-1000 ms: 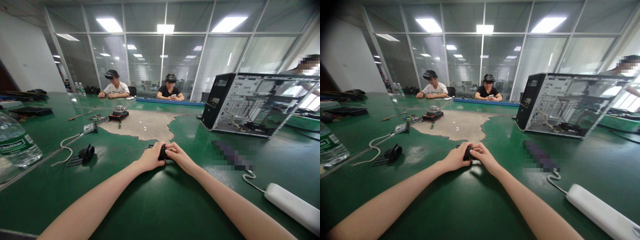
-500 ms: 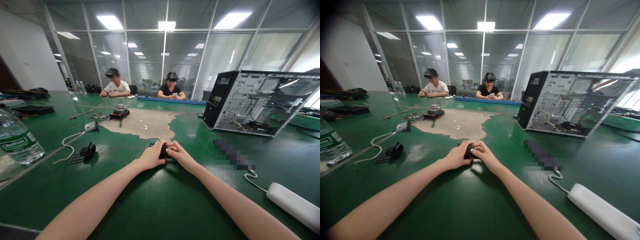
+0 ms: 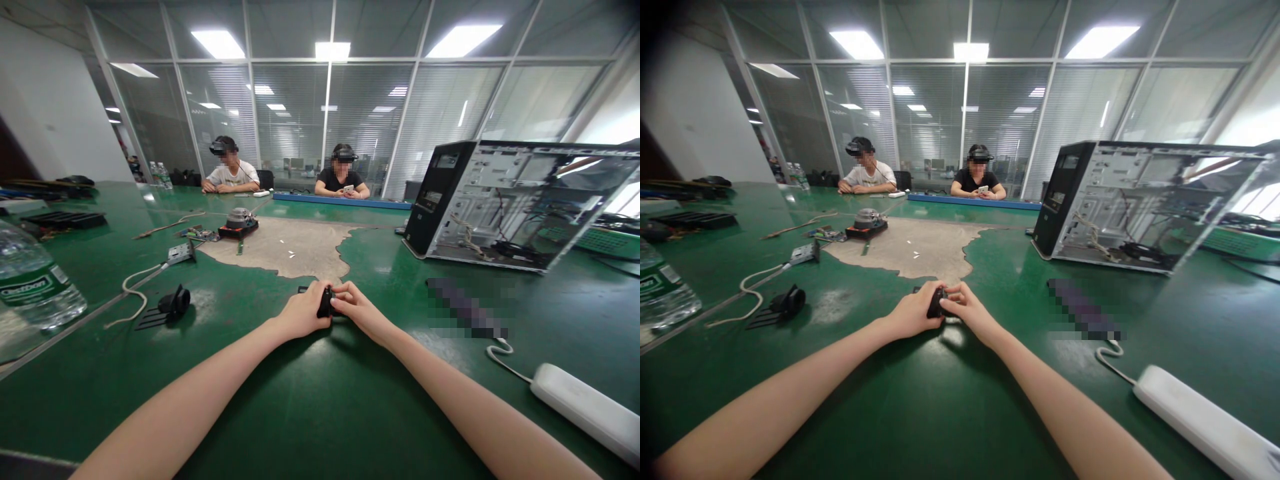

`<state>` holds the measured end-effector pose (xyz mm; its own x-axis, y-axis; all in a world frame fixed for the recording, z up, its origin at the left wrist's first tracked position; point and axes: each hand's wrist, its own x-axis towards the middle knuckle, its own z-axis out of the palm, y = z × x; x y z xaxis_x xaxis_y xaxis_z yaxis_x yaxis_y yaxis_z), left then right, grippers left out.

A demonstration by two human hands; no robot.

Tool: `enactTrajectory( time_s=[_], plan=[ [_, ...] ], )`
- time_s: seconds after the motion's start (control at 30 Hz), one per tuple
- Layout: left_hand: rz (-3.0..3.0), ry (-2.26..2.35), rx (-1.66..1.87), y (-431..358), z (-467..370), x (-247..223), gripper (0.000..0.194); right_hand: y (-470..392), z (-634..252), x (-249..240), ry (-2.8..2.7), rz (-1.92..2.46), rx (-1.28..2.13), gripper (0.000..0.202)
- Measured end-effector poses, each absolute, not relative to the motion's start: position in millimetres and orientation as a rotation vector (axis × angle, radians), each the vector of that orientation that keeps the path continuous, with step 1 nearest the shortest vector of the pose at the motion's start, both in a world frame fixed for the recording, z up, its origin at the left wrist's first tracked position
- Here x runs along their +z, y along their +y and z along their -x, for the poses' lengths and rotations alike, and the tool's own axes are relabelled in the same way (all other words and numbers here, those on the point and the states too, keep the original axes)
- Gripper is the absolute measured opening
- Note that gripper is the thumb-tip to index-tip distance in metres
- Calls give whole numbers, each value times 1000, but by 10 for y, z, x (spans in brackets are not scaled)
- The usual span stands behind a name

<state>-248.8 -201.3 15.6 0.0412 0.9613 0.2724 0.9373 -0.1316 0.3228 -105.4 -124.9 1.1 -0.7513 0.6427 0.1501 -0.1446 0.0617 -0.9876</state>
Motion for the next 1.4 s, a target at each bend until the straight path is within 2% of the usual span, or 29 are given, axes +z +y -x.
enactTrajectory(
  time_s=[0.27, 0.43, 0.6, 0.77, 0.97, 1.13, 1.4],
  plan=[
    [-2211, 2030, 666, -2019, 2484, 162, 62, -1222, 1078, -31, -1792, 573, 1692, 26],
    [-2199, 2049, 634, -2018, 2482, 171, 63, -1244, 1049, 30, -1825, 485, 1736, 34],
    [-2255, 2023, 674, -2002, 2495, 139, 63, -1269, 1073, 23, -1766, 515, 1713, 20],
    [-2247, 2026, 662, -2008, 2497, 145, 60, -1240, 1085, -22, -1774, 584, 1679, 26],
    [-2232, 2026, 655, -2019, 2484, 173, 65, -1261, 1048, 44, -1831, 460, 1715, 35],
    [-2225, 2020, 681, -2026, 2482, 176, 62, -1282, 1064, 38, -1759, 499, 1693, 21],
    [-2256, 2005, 713, -2016, 2502, 155, 61, -1238, 1080, -4, -1788, 581, 1663, 24]
  ],
)
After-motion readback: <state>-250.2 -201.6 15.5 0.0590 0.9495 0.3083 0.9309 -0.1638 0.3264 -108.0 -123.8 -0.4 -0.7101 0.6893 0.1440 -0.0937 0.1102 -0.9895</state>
